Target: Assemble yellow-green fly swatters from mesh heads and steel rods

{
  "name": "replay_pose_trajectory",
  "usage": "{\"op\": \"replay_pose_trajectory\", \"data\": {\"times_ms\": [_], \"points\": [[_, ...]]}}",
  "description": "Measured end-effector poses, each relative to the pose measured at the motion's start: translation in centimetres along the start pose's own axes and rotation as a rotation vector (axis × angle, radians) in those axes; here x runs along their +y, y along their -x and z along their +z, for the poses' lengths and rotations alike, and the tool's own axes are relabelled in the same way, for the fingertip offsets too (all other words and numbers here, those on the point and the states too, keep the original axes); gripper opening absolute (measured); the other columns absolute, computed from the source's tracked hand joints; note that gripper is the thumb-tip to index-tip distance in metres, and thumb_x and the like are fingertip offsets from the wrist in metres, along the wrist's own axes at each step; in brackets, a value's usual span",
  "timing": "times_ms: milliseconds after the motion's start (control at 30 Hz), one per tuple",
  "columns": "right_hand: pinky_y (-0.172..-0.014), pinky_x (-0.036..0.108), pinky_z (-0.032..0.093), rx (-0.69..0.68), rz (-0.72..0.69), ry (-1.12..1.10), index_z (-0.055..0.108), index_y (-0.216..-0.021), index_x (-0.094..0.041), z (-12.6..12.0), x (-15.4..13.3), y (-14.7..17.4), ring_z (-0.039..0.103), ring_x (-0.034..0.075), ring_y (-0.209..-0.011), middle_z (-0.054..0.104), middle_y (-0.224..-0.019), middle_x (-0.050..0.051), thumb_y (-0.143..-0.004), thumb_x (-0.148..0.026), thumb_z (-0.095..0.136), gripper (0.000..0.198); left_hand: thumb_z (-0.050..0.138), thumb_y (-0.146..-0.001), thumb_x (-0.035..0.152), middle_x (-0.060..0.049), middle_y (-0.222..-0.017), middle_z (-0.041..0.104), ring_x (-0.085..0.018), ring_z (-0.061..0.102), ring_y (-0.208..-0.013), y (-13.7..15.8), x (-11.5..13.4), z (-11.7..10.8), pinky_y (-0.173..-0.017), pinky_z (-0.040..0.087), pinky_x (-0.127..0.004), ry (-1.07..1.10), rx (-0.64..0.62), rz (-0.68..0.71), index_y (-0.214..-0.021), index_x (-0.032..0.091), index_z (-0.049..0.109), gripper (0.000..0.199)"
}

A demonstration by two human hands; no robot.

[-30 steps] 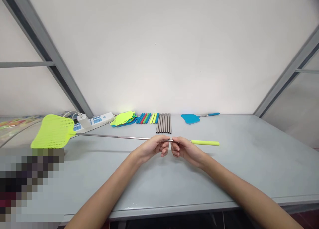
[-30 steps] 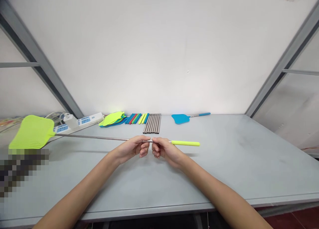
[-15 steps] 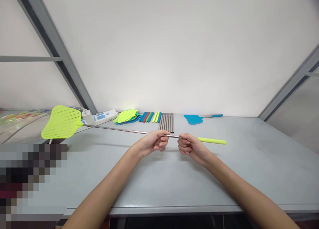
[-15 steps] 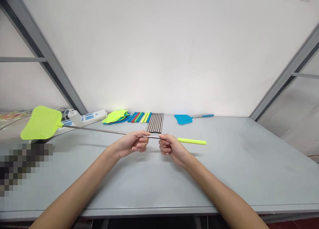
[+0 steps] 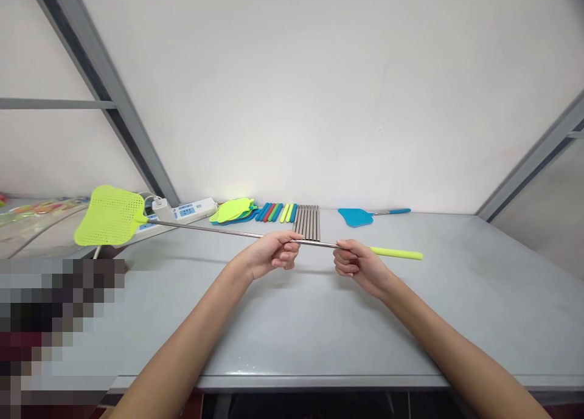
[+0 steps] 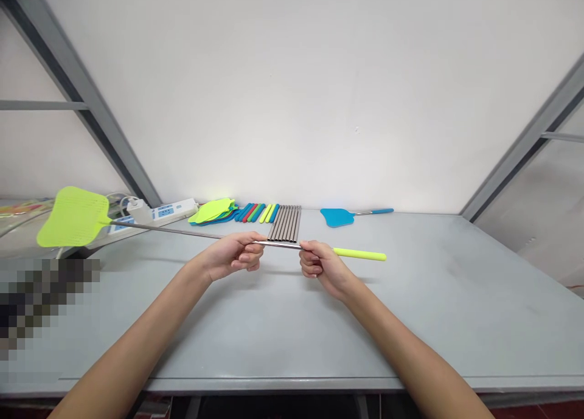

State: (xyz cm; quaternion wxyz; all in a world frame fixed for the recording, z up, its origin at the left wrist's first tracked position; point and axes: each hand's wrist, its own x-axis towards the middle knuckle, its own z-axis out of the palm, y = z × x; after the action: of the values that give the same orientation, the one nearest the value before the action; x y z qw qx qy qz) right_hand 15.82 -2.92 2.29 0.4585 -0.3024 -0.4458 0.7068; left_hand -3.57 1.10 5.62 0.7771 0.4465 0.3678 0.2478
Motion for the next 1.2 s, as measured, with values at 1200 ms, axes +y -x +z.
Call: {"op": "replay_pose_trajectory", "data": {"times_ms": [1200], "points": [[-0.043, 0.025, 0.016, 0.136, -0.026, 0.005, 0.022, -0.045, -0.018, -0.1, 0.2, 0.2, 0.015, 0.007, -0.039, 0.015, -0.046, -0.005, -0.077, -0.042, 0.039, 0.044, 0.037, -0.079, 0.040, 0.002, -0.043, 0.032, -0.006, 0.030, -0.037, 1.3, 0.4, -1.4, -0.040, 0.028, -0.021, -0.142, -0.005, 0.009, -0.042, 0.014, 0.039, 0.045]]}}
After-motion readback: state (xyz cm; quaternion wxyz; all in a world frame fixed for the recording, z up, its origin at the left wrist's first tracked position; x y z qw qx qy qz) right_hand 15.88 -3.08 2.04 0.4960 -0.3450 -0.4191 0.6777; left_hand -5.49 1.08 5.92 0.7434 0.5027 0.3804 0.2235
